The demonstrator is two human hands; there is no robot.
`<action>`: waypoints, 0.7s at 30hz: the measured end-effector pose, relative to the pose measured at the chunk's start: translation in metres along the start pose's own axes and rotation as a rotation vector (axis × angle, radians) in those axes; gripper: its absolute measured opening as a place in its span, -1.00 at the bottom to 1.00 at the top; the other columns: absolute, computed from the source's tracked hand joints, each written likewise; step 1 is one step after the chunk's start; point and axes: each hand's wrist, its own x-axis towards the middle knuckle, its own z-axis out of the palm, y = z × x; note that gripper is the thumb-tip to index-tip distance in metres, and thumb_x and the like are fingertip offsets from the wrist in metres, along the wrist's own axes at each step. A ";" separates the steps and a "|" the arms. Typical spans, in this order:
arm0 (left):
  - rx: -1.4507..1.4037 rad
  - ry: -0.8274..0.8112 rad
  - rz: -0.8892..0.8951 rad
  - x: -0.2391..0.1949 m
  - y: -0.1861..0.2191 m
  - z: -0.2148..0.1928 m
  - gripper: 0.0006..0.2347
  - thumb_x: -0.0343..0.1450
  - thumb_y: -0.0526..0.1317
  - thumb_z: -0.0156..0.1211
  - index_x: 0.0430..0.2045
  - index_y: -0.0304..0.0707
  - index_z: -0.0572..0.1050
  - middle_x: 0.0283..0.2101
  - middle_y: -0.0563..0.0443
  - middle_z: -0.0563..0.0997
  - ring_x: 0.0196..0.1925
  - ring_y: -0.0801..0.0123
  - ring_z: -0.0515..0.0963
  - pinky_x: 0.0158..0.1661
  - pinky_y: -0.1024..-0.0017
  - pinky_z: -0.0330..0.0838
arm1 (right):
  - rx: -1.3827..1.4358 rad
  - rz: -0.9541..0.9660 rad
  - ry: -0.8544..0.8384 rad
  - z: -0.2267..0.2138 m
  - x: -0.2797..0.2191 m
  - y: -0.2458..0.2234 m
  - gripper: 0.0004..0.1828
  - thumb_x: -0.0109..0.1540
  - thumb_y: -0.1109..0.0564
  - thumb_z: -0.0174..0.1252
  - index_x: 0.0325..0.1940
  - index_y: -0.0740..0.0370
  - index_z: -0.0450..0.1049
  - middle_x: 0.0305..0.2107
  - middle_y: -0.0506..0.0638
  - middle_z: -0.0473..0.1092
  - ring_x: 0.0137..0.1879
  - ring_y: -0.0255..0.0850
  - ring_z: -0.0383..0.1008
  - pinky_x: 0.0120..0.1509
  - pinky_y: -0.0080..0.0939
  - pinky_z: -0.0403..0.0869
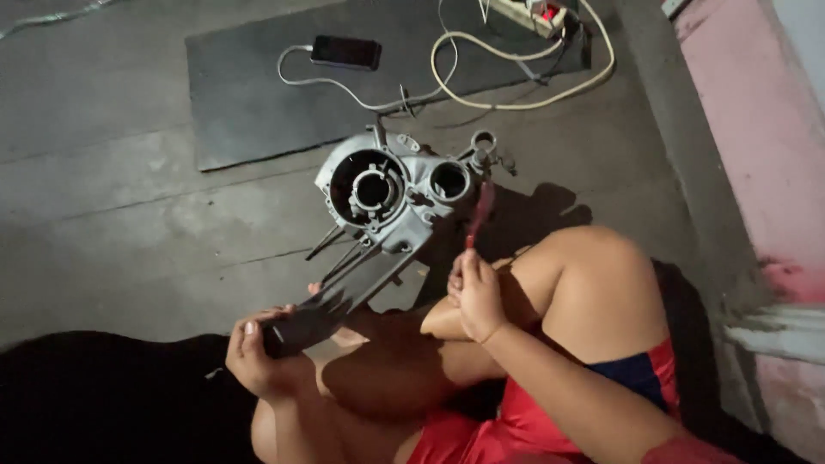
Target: The person sits on the floor and cleans a disassembled engine block using a red toothbrush. They scrub the exterior surfaces and the interior openings of the metal component while holding it steady with their left hand.
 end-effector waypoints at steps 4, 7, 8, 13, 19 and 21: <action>0.096 -0.009 0.031 0.000 0.003 0.001 -0.77 0.50 -0.24 -0.17 -0.47 -0.31 0.45 -0.36 -0.13 0.57 -0.19 0.21 0.59 0.03 0.33 0.49 | -0.015 -0.020 0.009 -0.004 0.001 0.010 -0.58 0.45 -0.15 -0.10 -0.35 0.14 0.32 -0.66 -0.15 0.15 -0.58 -0.39 0.04 -0.53 -0.38 0.03; -0.019 0.003 -0.021 0.004 0.003 0.002 -0.80 0.50 -0.29 -0.15 -0.44 -0.33 0.46 -0.34 -0.13 0.56 -0.19 0.21 0.57 0.02 0.34 0.48 | 0.004 0.043 0.111 0.003 0.004 0.003 -0.58 0.48 -0.15 -0.13 -0.31 0.17 0.28 -0.63 -0.10 0.14 -0.58 -0.33 0.07 -0.52 -0.32 0.11; -0.014 0.016 -0.015 0.001 0.005 0.003 -0.80 0.50 -0.27 -0.13 -0.45 -0.33 0.46 -0.33 -0.12 0.56 -0.19 0.22 0.57 0.01 0.34 0.50 | 0.021 -0.012 0.077 0.003 0.000 0.007 -0.61 0.47 -0.13 -0.12 -0.30 0.15 0.30 -0.64 -0.12 0.16 -0.59 -0.35 0.07 -0.54 -0.34 0.10; 0.051 0.003 0.049 0.006 0.002 0.005 -0.78 0.51 -0.24 -0.14 -0.46 -0.32 0.45 -0.36 -0.11 0.56 -0.21 0.22 0.56 0.01 0.35 0.47 | 0.047 0.089 0.125 -0.002 0.012 0.007 -0.60 0.49 -0.12 -0.14 -0.34 0.11 0.27 -0.64 -0.10 0.17 -0.62 -0.31 0.10 -0.60 -0.29 0.10; 0.002 -0.005 0.015 0.005 -0.001 0.002 -0.79 0.51 -0.22 -0.08 -0.43 -0.36 0.48 -0.33 -0.19 0.59 -0.22 0.21 0.57 0.00 0.35 0.49 | -0.099 -0.119 0.033 0.007 0.012 -0.004 -0.62 0.43 -0.09 -0.02 -0.35 0.18 0.32 -0.66 -0.11 0.19 -0.62 -0.38 0.11 -0.57 -0.39 0.12; 0.035 0.054 -0.018 -0.002 0.003 0.003 -0.79 0.47 -0.25 -0.11 -0.48 -0.37 0.47 -0.36 -0.18 0.57 -0.23 0.20 0.59 -0.02 0.35 0.51 | -0.040 -0.048 0.004 0.025 -0.018 -0.023 -0.66 0.45 -0.02 -0.04 -0.31 0.22 0.34 -0.61 -0.09 0.21 -0.56 -0.36 0.14 -0.53 -0.38 0.16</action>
